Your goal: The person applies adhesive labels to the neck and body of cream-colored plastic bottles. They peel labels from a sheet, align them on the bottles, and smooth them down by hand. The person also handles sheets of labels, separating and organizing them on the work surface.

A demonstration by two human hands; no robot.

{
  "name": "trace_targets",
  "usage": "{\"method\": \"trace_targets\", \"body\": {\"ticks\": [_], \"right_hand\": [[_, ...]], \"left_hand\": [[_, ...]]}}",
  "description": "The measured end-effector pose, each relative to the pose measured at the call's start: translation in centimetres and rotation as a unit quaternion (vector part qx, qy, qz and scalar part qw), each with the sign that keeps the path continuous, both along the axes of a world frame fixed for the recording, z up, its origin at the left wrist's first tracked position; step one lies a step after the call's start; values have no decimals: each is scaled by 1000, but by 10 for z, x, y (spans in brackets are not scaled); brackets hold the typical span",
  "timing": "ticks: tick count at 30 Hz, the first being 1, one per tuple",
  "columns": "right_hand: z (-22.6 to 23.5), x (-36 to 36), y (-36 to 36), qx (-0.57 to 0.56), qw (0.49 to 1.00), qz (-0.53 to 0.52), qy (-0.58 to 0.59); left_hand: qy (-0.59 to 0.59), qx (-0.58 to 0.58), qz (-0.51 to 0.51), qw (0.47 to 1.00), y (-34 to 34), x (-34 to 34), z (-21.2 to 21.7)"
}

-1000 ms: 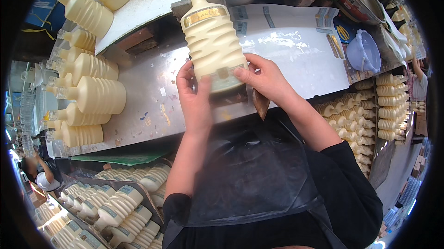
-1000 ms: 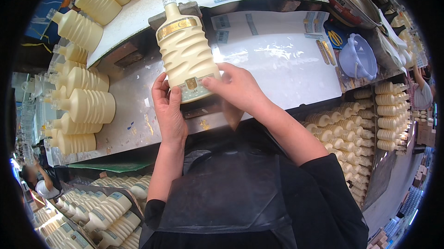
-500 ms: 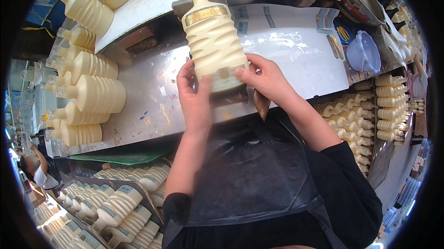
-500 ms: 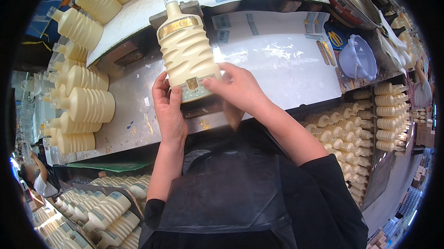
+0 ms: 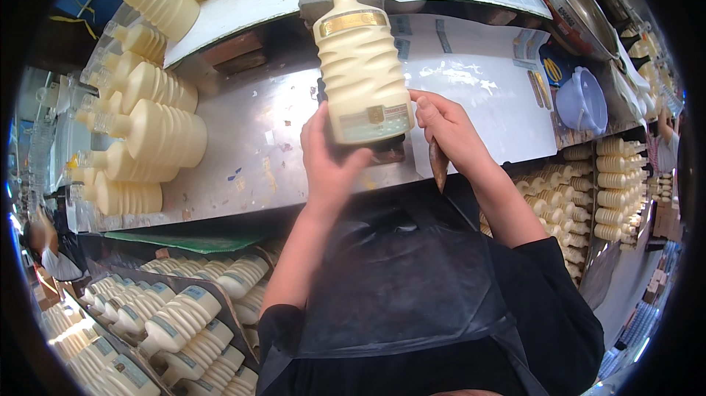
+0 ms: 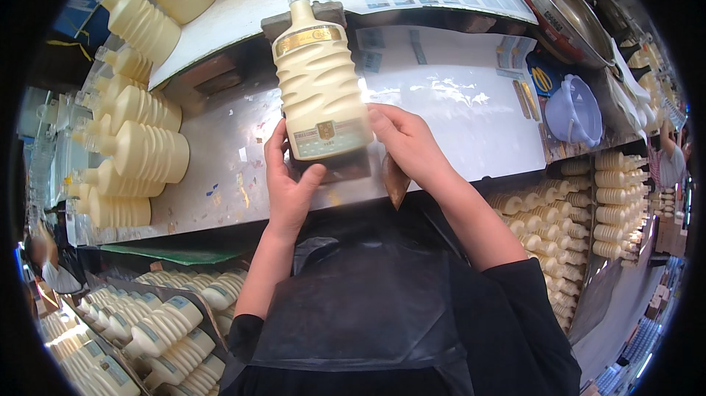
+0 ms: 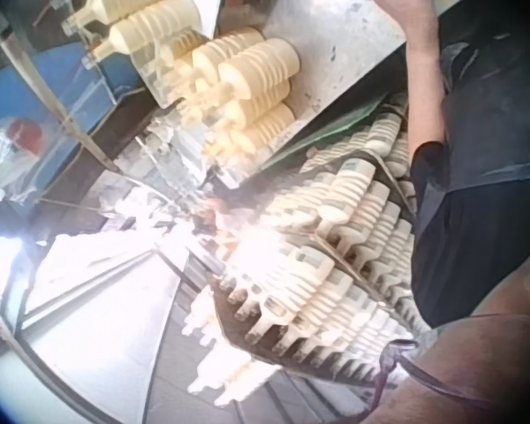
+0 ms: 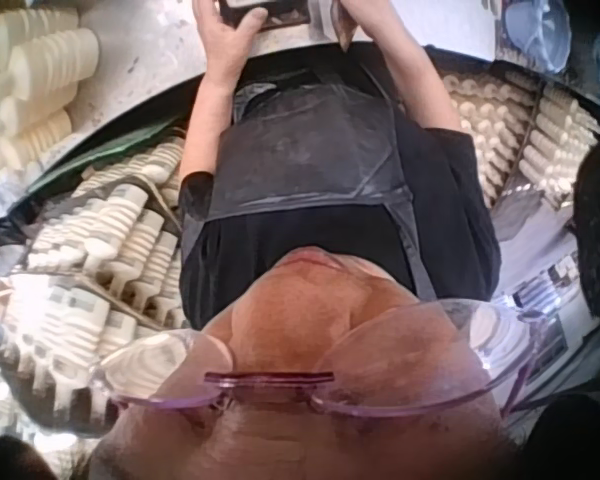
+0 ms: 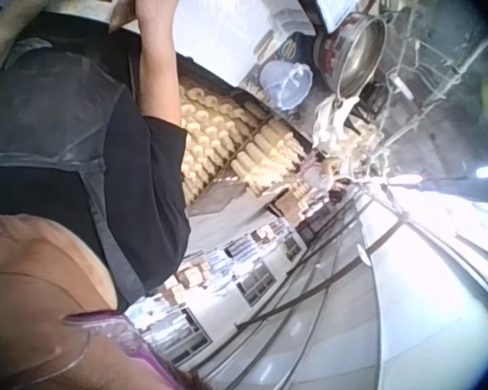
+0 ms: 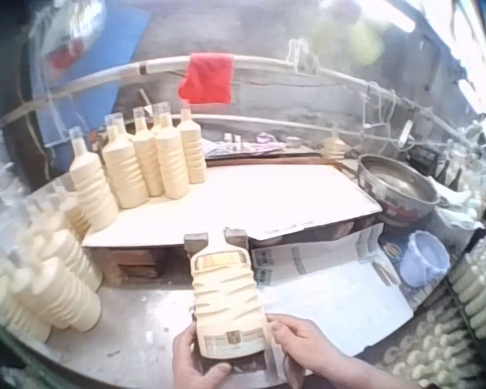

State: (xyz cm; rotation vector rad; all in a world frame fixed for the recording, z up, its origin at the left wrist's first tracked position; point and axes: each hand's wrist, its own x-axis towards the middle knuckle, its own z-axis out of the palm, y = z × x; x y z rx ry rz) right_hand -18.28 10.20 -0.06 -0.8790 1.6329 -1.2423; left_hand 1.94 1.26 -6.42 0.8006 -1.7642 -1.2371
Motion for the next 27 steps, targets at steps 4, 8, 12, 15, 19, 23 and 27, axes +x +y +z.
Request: {"method": "trace_targets", "body": {"ticks": [4,8,12,15,19,23,27], "right_hand": [[-9,2,1,-14,1000,-3,-19],[-26,-3,-3,-8,999,-14,-51],[-27,-3,-7,34,998,-10,-55],[-31,-4,-7,15,999,-7,-44],[-30,-8,-4,14,999,10,-31],[-8,-1,-2,-1,999,26,-33],[14,7,0,-17,997,33,-69]], "left_hand": [[-69,-107,75,989,-2,-6,3],[-79,-175,107,975,-1,-10,15],[-94,-212,124,965,1,-12,23],[-101,-216,127,963,2,-11,22],[-111,-212,124,963,2,-6,18],[-101,-128,98,982,1,3,10],[8,76,45,996,-2,6,3]]}}
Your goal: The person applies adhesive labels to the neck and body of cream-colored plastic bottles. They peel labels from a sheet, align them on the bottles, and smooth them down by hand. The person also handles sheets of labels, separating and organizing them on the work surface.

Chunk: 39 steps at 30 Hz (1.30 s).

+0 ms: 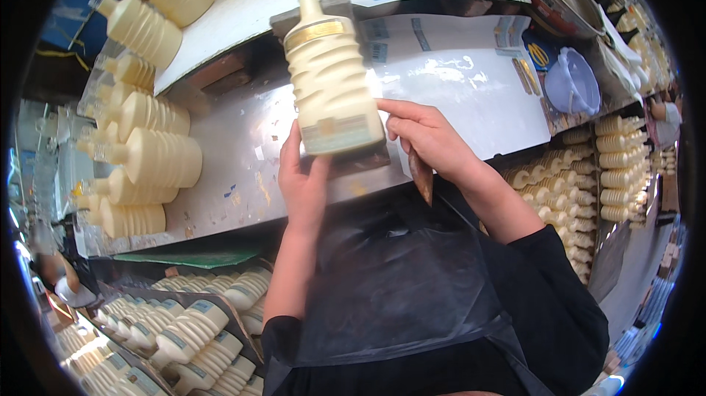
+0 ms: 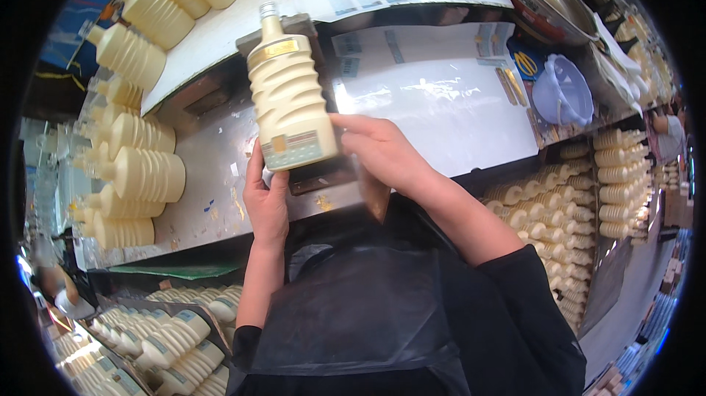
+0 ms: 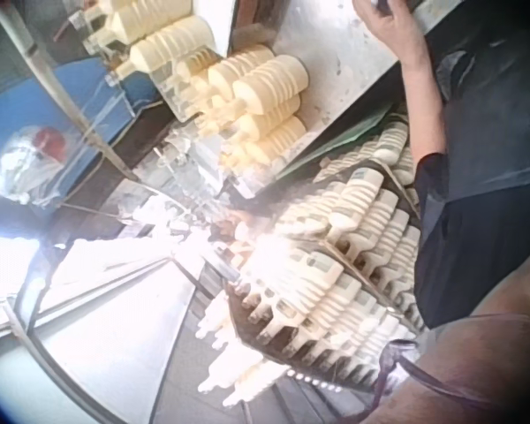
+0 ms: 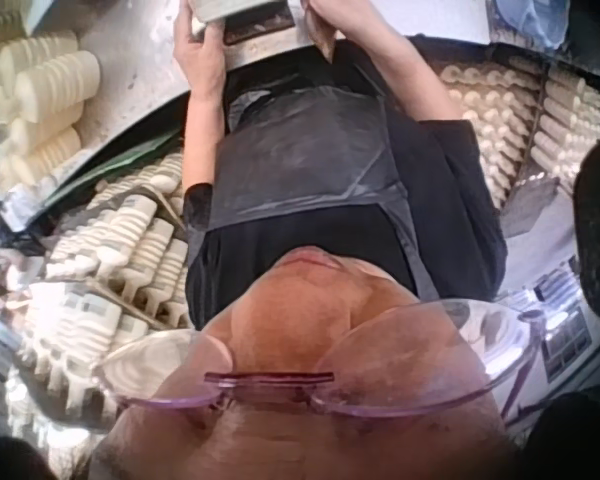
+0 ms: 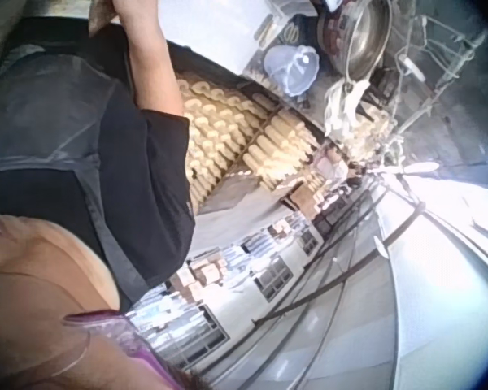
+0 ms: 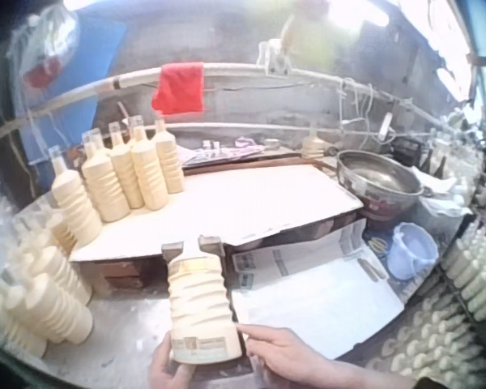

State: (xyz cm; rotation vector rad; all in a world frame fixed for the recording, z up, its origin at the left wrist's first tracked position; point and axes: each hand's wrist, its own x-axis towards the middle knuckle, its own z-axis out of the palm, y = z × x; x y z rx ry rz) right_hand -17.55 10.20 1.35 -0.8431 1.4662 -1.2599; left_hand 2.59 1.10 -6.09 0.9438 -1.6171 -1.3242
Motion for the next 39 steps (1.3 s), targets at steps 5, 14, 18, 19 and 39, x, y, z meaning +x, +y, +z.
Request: {"method": "trace_targets", "body": {"ticks": [5,14,18,19,39], "right_hand": [[-6,-1,1,-30,1000,-2,-4],[-34,-8,-3,-50,998,-27,-39],[-37,-6,-8,-50,999,-1,8],[-32,-5,-8,-28,1000,2,-9],[-36,-4,-10,-9,999,4,49]], "left_hand": [[94,120,-31,988,5,-4,12],[7,-65,-23,998,8,-6,9],[194,131,-10,972,2,-16,15],[184,132,-1,974,2,-19,14],[200,163,19,966,2,-26,15]]}}
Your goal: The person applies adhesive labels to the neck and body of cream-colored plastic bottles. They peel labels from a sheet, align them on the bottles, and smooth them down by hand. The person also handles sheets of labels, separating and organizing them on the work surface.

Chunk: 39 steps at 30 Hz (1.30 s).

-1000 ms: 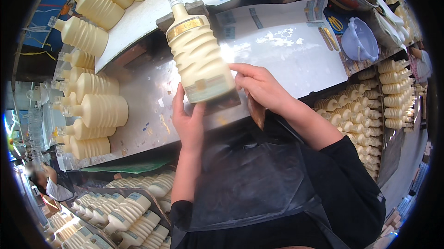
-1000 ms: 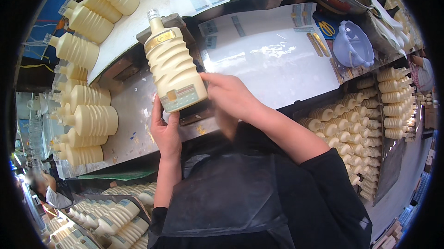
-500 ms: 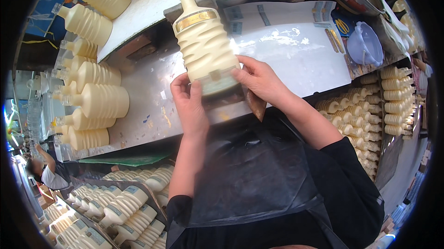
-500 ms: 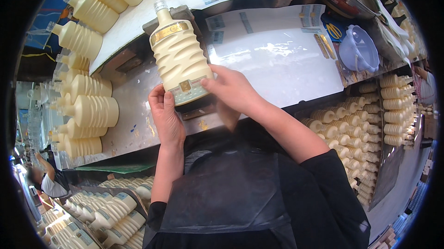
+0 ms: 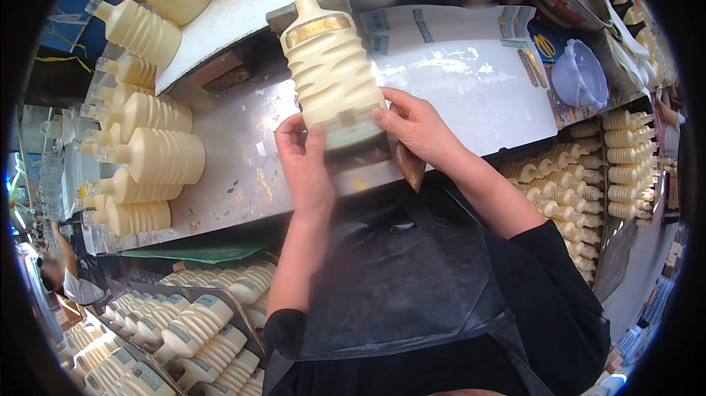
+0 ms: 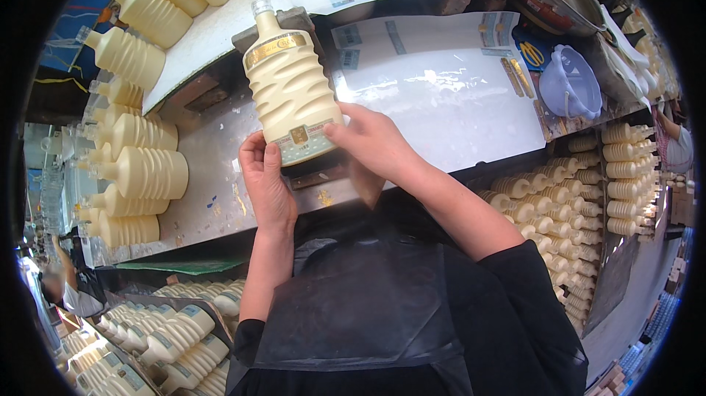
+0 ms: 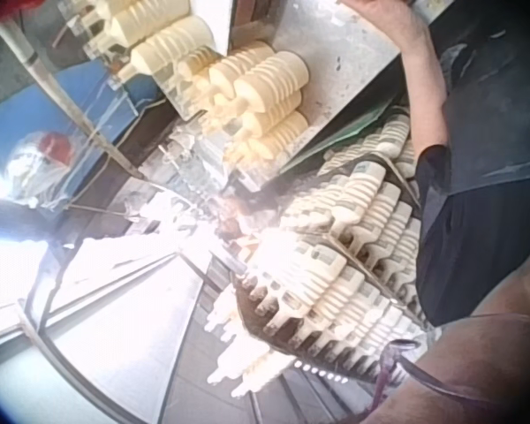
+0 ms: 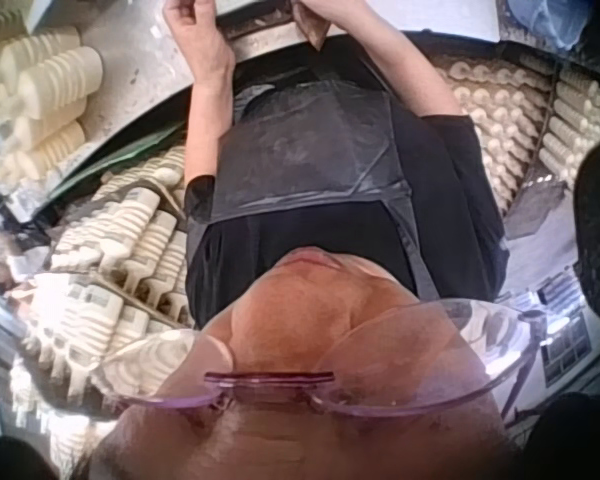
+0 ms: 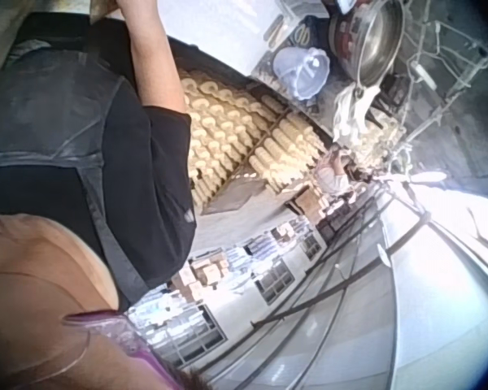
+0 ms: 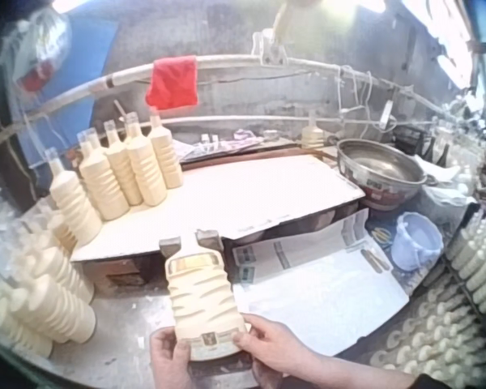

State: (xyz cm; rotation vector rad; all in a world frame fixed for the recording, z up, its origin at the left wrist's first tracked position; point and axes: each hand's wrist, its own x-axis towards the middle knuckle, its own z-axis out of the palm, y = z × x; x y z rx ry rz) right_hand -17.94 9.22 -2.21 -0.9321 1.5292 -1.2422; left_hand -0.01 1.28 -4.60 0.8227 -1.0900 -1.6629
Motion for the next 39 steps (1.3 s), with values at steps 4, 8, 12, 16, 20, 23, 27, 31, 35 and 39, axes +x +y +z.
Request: {"method": "trace_targets", "body": {"ticks": [4,8,12,16,20,23,27,31,35,39], "right_hand": [[-4,-3,2,-1,1000,-12,-7],[9,-39,3,21,994,-35,-105],[42,-13,-1,-108,991,-75,-6],[62,14,-2,-207,885,15,417],[54,7,-5,-319,785,-48,529],[46,31,13,-381,731,55,563],[44,40,13,-301,841,-6,449],[47,32,2,-206,945,-173,189],[34,50,3,-167,930,-83,317],[7,27,12,-148,938,-180,256]], "left_hand": [[-27,-3,-2,1000,0,0,3],[-39,-3,-10,999,1,0,13],[-106,-42,-28,993,-2,3,12],[-98,-35,-33,994,-3,1,11],[-32,10,-41,999,-4,5,9],[39,53,-51,997,-8,6,5],[58,63,-64,994,-6,9,2],[-134,-76,-21,988,0,4,1],[-324,-197,42,924,0,-9,1],[-302,-223,46,926,-2,-12,-8]]}}
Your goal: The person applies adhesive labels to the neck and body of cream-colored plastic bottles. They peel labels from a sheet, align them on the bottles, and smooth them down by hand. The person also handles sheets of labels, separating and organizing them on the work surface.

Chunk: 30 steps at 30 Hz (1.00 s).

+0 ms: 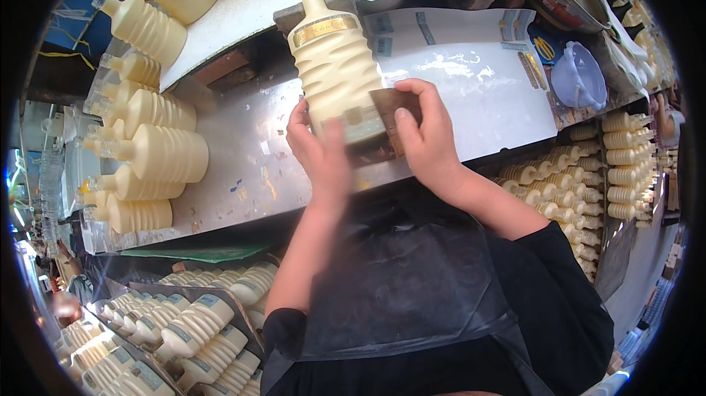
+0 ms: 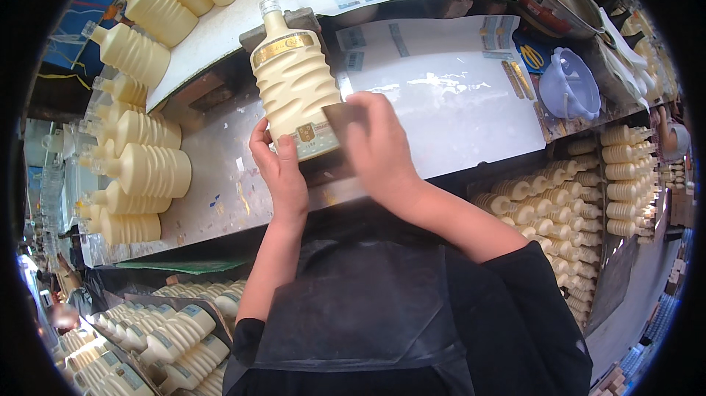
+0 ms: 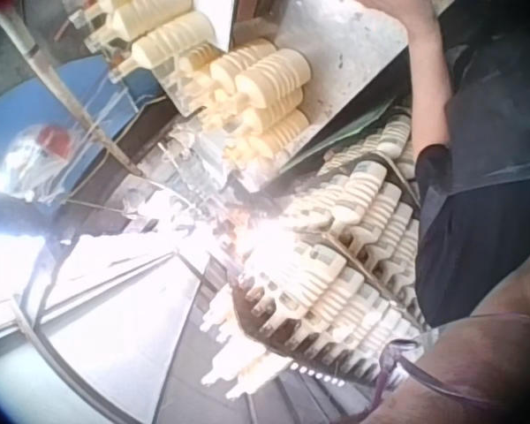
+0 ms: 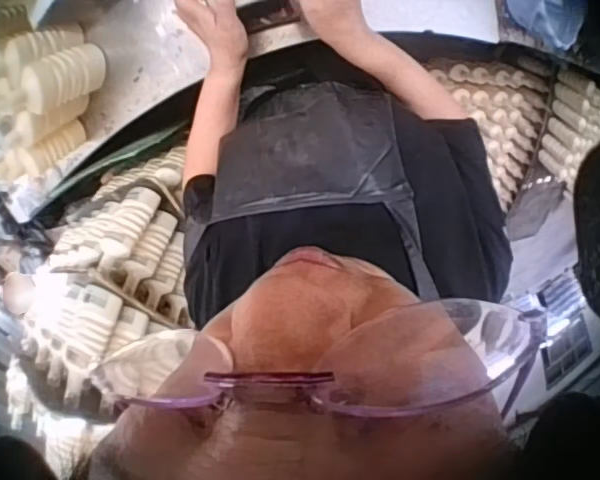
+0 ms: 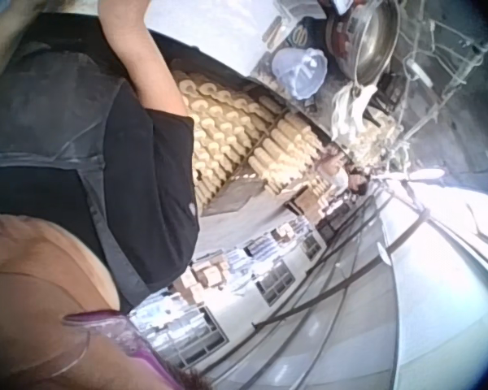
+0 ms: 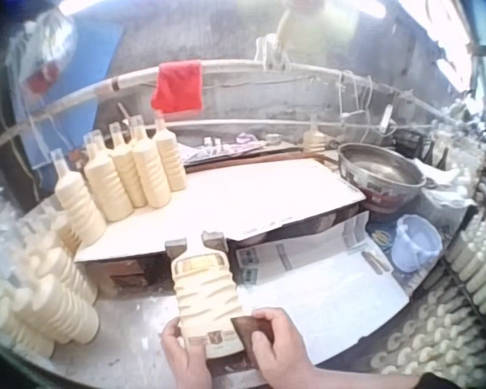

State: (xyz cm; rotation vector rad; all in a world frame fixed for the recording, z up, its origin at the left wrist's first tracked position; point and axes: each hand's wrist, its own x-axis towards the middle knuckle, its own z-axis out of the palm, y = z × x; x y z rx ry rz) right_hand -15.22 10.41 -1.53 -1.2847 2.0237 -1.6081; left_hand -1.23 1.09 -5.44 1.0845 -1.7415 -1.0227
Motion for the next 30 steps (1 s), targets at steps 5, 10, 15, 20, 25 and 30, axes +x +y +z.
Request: {"method": "trace_targets", "body": {"ticks": [5,10,15,20,25,30], "right_hand": [[-29,-9,4,-21,995,-4,-102],[-12,-7,8,-72,985,-5,-157],[-8,-18,8,-17,998,51,-41],[3,-19,10,-110,980,48,162],[34,12,13,-193,914,181,308],[49,-3,17,-131,918,112,357]], "left_hand": [[153,88,-41,983,1,-3,2],[219,143,-87,961,-5,9,-8],[47,-50,-132,989,-3,28,-11],[-51,-145,-66,986,-8,24,3],[-60,-237,-23,969,-3,9,5],[-52,-252,-16,966,5,2,17]]}}
